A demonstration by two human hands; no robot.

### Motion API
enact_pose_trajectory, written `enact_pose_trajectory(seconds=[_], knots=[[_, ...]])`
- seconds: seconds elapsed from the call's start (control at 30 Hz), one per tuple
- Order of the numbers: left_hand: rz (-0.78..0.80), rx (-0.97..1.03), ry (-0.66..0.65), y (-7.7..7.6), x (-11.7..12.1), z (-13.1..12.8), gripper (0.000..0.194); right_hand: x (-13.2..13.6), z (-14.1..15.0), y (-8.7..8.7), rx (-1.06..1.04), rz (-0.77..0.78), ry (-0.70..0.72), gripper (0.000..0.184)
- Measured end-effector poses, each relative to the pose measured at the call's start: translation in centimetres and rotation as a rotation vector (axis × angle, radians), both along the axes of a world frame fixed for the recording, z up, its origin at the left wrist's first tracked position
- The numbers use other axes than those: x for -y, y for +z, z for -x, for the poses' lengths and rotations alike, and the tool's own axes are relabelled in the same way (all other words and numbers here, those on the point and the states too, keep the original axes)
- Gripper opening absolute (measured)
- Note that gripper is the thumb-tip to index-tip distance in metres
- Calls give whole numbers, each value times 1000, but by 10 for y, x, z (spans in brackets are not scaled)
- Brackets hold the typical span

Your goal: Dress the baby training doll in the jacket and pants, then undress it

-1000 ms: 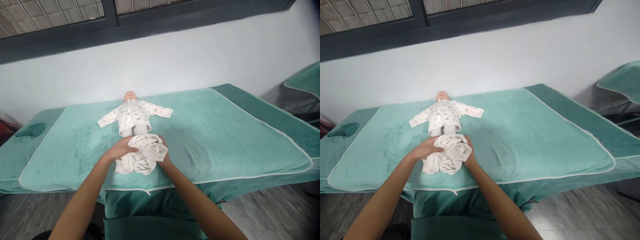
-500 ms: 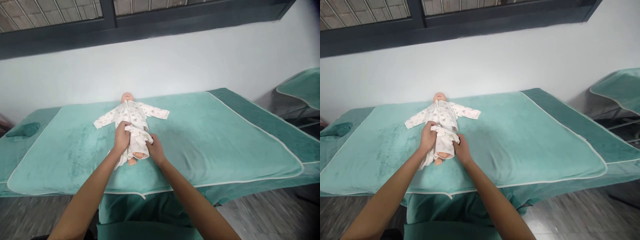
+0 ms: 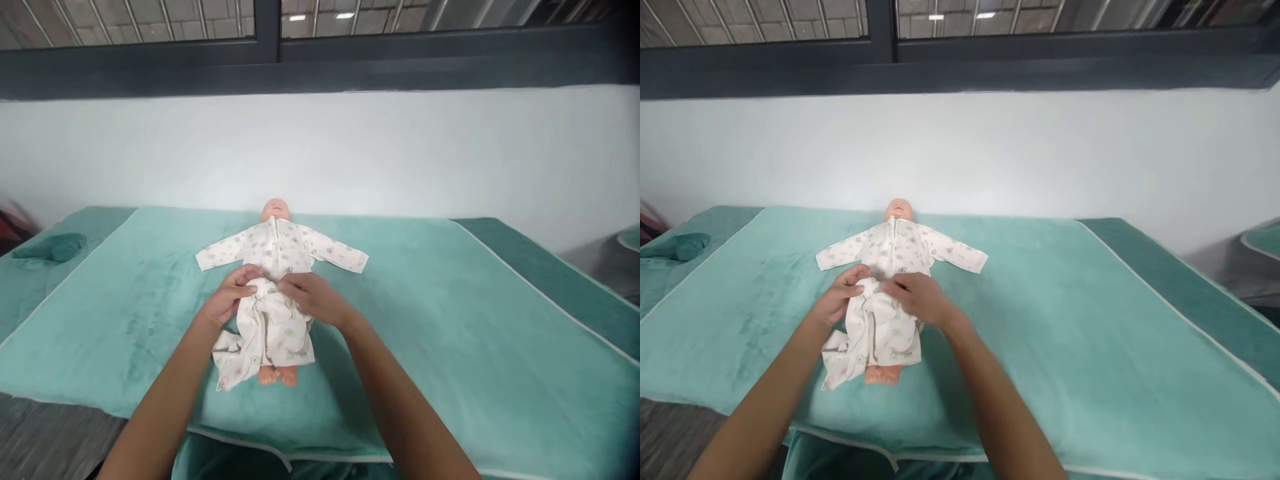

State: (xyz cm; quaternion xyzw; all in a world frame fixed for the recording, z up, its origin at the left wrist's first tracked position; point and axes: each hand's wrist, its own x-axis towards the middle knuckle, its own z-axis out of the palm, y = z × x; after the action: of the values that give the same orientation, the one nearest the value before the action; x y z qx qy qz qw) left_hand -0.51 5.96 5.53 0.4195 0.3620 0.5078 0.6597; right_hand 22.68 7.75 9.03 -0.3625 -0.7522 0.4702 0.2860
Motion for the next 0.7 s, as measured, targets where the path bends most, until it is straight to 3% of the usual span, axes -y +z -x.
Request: enact_pose_trajectory(seconds=[0.1, 0.2, 0.3, 0.53, 0.7], knots=[[-37, 120, 151, -14, -8, -11, 46, -19, 25, 6, 167, -12, 168, 50], [-19, 163, 214, -19, -8, -18, 45, -23, 36, -13, -25, 120, 116, 29], [8, 125, 170, -18, -4, -19, 42, -20, 33, -31, -232, 335, 65, 13], [-44, 83, 125, -25, -3, -18, 46, -20, 33, -43, -641, 738, -42, 17], [-54, -48, -77, -26, -2, -10, 58, -20, 36, -45, -716, 756, -54, 30]])
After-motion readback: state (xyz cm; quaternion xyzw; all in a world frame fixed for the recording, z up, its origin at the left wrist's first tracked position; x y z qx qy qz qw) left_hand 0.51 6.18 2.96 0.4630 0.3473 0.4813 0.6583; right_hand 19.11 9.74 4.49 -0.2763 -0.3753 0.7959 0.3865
